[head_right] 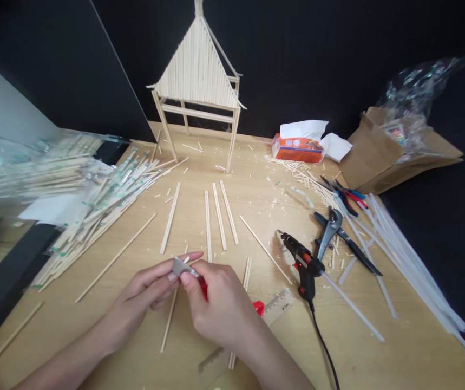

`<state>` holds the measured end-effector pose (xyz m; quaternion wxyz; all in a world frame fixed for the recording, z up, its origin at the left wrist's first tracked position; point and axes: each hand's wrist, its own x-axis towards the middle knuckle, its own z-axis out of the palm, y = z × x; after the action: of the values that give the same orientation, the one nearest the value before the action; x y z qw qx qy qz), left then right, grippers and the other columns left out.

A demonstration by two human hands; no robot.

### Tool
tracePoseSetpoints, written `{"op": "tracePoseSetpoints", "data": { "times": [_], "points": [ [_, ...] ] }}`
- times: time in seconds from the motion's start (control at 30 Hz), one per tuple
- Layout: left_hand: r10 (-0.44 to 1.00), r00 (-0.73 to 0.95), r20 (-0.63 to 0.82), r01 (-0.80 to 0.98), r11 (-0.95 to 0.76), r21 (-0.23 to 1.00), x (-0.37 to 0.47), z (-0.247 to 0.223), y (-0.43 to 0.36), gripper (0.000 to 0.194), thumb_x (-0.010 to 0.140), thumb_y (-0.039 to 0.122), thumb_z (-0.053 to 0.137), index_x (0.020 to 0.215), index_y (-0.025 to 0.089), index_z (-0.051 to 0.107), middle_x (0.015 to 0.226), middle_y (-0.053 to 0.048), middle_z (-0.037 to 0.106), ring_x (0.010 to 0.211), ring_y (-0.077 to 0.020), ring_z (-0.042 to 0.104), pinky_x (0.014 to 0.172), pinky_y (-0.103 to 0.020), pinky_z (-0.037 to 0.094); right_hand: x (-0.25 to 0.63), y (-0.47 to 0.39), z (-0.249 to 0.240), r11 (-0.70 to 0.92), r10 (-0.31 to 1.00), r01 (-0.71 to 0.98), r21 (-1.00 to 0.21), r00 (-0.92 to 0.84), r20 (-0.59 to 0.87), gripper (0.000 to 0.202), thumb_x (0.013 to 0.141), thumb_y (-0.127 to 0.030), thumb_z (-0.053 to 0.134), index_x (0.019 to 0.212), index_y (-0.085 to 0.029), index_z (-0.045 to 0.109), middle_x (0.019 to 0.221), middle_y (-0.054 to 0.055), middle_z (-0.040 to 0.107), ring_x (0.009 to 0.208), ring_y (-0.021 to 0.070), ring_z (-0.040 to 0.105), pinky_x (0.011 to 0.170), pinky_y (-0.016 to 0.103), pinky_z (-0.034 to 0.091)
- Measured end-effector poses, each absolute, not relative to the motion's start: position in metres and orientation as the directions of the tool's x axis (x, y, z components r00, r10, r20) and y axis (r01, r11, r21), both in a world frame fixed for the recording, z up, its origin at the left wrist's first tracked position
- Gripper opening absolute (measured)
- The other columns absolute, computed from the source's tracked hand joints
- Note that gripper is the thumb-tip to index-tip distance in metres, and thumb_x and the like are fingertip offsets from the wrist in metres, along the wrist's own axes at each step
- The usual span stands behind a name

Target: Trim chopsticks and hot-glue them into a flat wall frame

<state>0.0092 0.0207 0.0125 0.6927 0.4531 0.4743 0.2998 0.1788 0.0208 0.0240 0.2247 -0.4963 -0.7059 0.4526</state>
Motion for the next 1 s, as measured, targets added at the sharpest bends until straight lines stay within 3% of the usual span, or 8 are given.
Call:
{"op": "tracePoseSetpoints", "data": {
  "times": [0.07,0.13,0.23,0.43,0.9,1.0],
  "points": [
    [0.86,0.373,-0.348,0.059,0.352,0.934,0.0096,0.0131,0.0201,0.037,0.089,0.039,0.049,0.123,0.028,0.06,0.103,-0.004,0.069,0.086,-0.0172,0.06,0.084,-0.027,0.045,0.1803,0.0209,0.0242,0.1,0.901,0.521,-0.848,-0.409,-0.145,0.026,0.095,-0.031,0.038,0.086,-0.019,0.059,0.066,-0.001,0.055,0.058,0.012,0.048,0.057,0.024,0.032],
    [0.868,0.38,-0.318,0.104,0.302,0.948,0.0095,0.0133,0.0196,0.034,0.09,0.037,0.048,0.121,0.029,0.061,0.125,-0.003,0.061,0.113,-0.0197,0.054,0.101,-0.03,0.036,0.1816,0.0211,0.0244,0.094,0.896,0.537,-0.838,-0.412,-0.163,0.026,0.095,-0.031,0.038,0.084,-0.019,0.059,0.066,-0.001,0.057,0.059,0.0123,0.049,0.057,0.024,0.032],
    [0.864,0.407,-0.297,0.145,0.26,0.955,0.0083,0.0145,0.018,0.034,0.092,0.035,0.046,0.122,0.028,0.06,0.137,-0.001,0.052,0.13,-0.0204,0.041,0.109,-0.03,0.03,0.1829,0.0217,0.0255,0.079,0.89,0.533,-0.842,-0.418,-0.181,0.026,0.095,-0.03,0.039,0.083,-0.019,0.059,0.068,0.0,0.059,0.059,0.0124,0.05,0.057,0.024,0.032],
    [0.833,0.451,-0.321,0.205,0.254,0.945,0.0068,0.0181,0.0162,0.039,0.091,0.033,0.048,0.129,0.028,0.052,0.135,-0.003,0.053,0.128,-0.022,0.044,0.103,-0.029,0.039,0.1836,0.0234,0.0292,0.049,0.871,0.479,-0.877,-0.45,-0.197,0.02,0.093,-0.025,0.042,0.083,-0.019,0.058,0.07,0.0,0.06,0.059,0.0118,0.051,0.056,0.023,0.033],
    [0.868,0.445,-0.22,0.229,0.127,0.965,0.0092,0.0087,0.0179,0.027,0.092,0.027,0.047,0.115,0.027,0.062,0.12,-0.001,0.064,0.123,-0.0193,0.05,0.105,-0.028,0.035,0.1825,0.0223,0.0301,0.013,0.873,0.455,-0.89,-0.44,-0.211,0.018,0.093,-0.026,0.042,0.08,-0.021,0.053,0.065,-0.003,0.053,0.058,0.0111,0.046,0.056,0.023,0.031],
    [0.875,0.432,-0.219,0.233,0.126,0.964,0.0096,0.0091,0.018,0.022,0.091,0.027,0.048,0.102,0.025,0.067,0.109,-0.002,0.068,0.122,-0.0202,0.05,0.103,-0.028,0.037,0.1826,0.0224,0.0295,-0.026,0.873,0.426,-0.904,-0.431,-0.228,0.02,0.093,-0.027,0.042,0.076,-0.021,0.05,0.062,-0.004,0.049,0.054,0.0099,0.043,0.053,0.023,0.03]
  ]
}}
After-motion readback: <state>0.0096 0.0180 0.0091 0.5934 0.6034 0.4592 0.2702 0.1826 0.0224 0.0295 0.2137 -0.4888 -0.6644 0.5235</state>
